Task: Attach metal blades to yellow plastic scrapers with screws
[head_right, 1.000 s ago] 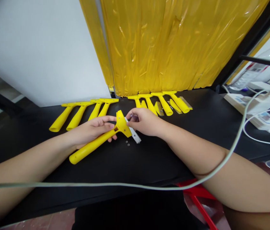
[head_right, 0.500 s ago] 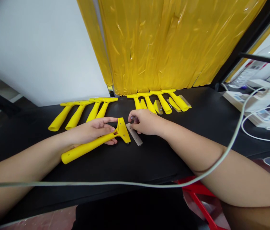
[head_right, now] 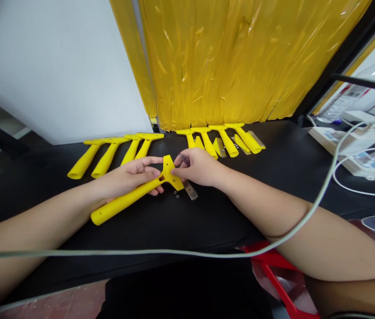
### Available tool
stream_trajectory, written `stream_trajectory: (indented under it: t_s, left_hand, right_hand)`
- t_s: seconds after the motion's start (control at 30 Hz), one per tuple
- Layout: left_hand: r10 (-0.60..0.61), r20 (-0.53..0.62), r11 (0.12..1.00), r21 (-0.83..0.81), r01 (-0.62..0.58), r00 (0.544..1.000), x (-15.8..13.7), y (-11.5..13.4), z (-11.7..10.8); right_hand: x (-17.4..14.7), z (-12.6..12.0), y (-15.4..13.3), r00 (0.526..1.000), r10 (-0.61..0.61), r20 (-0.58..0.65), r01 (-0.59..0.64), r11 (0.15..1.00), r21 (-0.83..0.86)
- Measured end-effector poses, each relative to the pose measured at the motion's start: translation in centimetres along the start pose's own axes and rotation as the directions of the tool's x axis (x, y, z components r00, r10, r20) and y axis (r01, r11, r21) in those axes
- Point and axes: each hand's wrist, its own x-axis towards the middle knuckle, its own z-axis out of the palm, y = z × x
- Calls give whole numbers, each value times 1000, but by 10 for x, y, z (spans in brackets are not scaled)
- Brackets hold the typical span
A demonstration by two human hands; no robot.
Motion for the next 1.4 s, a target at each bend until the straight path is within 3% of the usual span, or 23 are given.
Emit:
stream_trajectory:
  t_s: [0.17, 0.4, 0.63, 0.73, 0.83, 1.0, 1.23, 1.4]
  left_hand:
    - [9, -23, 1000, -7, -9, 1000, 1, -4, 1]
    - [74, 33, 997, -16, -73, 997, 3, -11, -5]
    - [-30, -59, 999, -23, 29, 998, 4, 4, -3]
    - [-27, -141, 1000, -15, 26, 990, 6, 8, -4]
    - [43, -198, 997, -47, -53, 979, 6, 9, -6]
    - [152, -225, 972, -142, -187, 963, 2, 16, -5]
    - [251, -271, 967, 30, -252, 929, -6, 20, 0]
    - [220, -150, 946, 272, -174, 964, -11, 13, 4]
  right_hand:
    - [-2, 0, -4, 999, 37, -3, -37, 999, 39]
    - [-2, 1, -4, 1000, 25, 2, -25, 993, 113]
    - [-3, -15, -10, 998, 23, -51, -12, 977, 213]
    - [-4, -28, -10, 999, -13, -48, 17, 996, 86]
    - [-8, -39, -8, 998, -25, 59, 33, 989, -145]
    - [-15, -46, -9, 993, -4, 114, 62, 859, -508]
    - [-21, -45, -14, 973, 83, 214, 57, 815, -576]
    - [-25, -43, -20, 941, 172, 290, 35, 807, -590]
